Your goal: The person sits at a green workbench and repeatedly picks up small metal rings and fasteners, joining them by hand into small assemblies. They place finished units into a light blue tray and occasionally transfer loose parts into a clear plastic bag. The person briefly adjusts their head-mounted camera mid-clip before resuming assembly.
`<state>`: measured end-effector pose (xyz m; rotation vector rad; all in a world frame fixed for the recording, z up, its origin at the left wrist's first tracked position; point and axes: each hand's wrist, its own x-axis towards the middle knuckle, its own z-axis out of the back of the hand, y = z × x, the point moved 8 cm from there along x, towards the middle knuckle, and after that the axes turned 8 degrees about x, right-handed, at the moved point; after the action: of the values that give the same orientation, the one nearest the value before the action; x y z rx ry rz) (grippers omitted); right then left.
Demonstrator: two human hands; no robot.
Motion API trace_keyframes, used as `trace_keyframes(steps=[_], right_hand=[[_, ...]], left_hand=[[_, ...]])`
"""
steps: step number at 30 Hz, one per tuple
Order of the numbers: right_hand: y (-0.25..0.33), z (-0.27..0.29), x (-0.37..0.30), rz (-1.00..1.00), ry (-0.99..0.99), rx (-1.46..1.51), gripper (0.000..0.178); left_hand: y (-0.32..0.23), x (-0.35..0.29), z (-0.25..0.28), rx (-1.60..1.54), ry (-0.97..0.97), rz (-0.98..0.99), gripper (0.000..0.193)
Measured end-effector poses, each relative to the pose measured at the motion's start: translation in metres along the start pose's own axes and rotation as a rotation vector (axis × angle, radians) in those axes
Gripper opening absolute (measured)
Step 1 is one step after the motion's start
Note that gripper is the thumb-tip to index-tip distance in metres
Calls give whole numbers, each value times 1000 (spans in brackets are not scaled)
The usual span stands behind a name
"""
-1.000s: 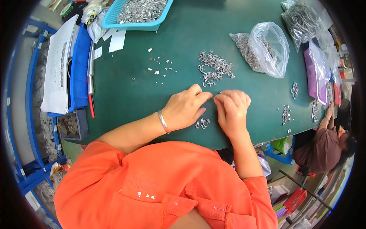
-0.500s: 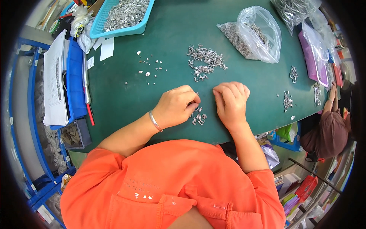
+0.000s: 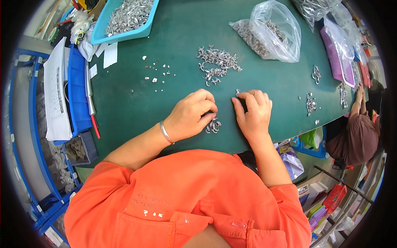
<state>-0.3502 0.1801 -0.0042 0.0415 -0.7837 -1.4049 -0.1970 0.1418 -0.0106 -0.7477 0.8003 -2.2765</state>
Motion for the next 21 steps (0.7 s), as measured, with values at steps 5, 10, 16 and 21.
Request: trace_keyframes(steps=[5,10,16,21], right_hand=[[7,4,-3,92,-23,147,16],[34,1,-17,232,133,404,23],[9,3,11,92,-45,65,18],[31,-6,-10,225,87,406,17]], left_hand=[[2,0,-2,-17,41,40,17],[8,1,3,-64,-14,188,27],[1,-2,-4,61,69,-52,32],[0,1,-1,-33,48,61,25]])
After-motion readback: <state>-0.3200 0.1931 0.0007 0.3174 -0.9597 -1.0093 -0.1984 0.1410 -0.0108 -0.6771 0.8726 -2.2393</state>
